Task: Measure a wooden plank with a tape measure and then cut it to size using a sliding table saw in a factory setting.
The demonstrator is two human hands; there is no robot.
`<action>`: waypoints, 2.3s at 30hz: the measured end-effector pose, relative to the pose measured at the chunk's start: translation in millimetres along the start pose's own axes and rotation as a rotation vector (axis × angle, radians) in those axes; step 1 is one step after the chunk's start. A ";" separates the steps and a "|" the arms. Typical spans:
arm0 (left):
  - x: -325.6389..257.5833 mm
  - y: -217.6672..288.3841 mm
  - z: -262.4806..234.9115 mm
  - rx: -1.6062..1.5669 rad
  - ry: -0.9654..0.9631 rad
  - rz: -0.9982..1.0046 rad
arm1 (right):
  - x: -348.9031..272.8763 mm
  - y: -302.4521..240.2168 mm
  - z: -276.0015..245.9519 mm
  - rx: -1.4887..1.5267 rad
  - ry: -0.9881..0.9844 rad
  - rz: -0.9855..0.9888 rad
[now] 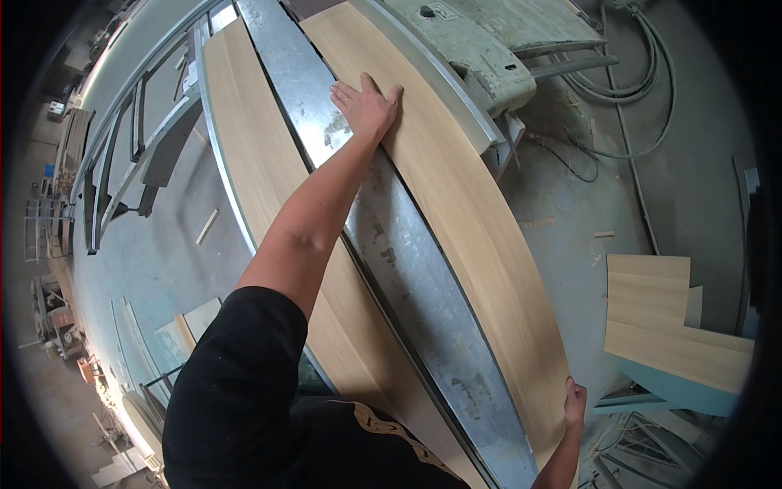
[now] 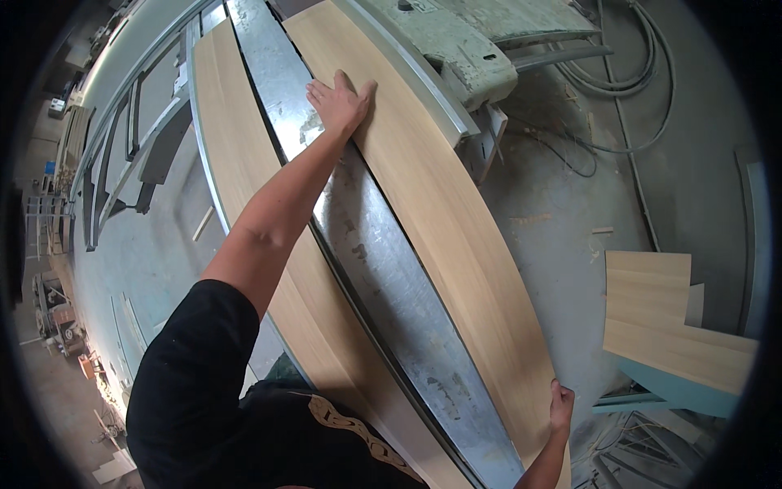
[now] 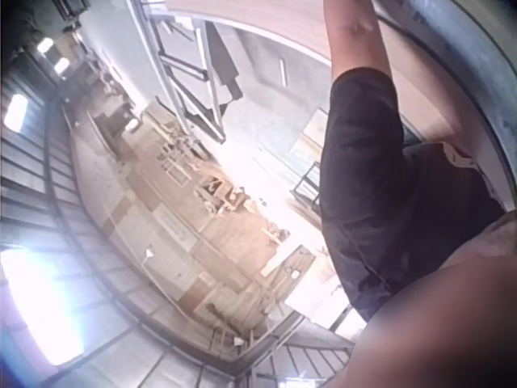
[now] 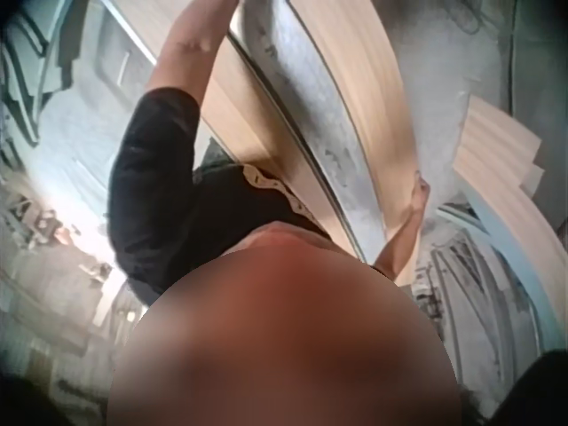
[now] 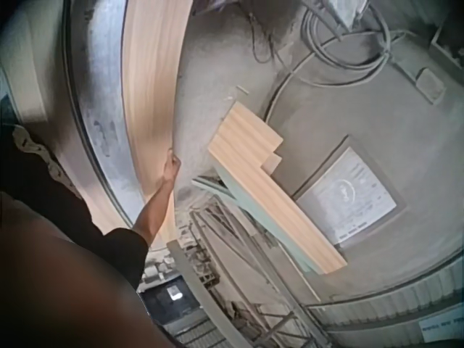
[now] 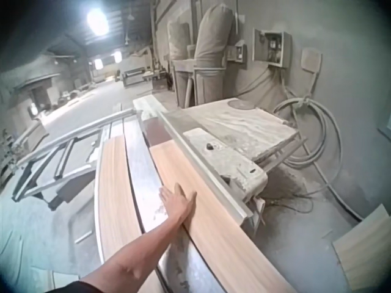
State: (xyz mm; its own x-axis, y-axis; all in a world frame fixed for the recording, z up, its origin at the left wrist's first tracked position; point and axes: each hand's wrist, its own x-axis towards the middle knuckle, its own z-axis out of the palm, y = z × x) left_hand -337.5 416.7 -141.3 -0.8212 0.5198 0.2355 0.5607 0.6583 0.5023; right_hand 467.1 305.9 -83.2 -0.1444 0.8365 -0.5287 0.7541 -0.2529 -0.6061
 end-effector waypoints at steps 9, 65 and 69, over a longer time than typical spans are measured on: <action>6.4 1.9 -4.0 -0.034 -0.004 0.002 | 4.8 3.1 4.3 0.044 0.011 -0.017; 93.6 -30.6 3.3 -0.046 0.039 0.012 | 45.7 -71.5 53.6 0.054 -0.013 0.022; 106.4 -34.6 5.8 -0.041 0.024 0.017 | 54.8 -76.6 60.6 0.031 -0.021 0.029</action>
State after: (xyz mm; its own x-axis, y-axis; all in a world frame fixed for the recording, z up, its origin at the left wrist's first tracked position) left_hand -443.6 452.4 -138.5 -0.8142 0.5174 0.2635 0.5700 0.6262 0.5319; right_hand 362.7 341.7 -101.7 -0.1360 0.8182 -0.5586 0.7379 -0.2925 -0.6082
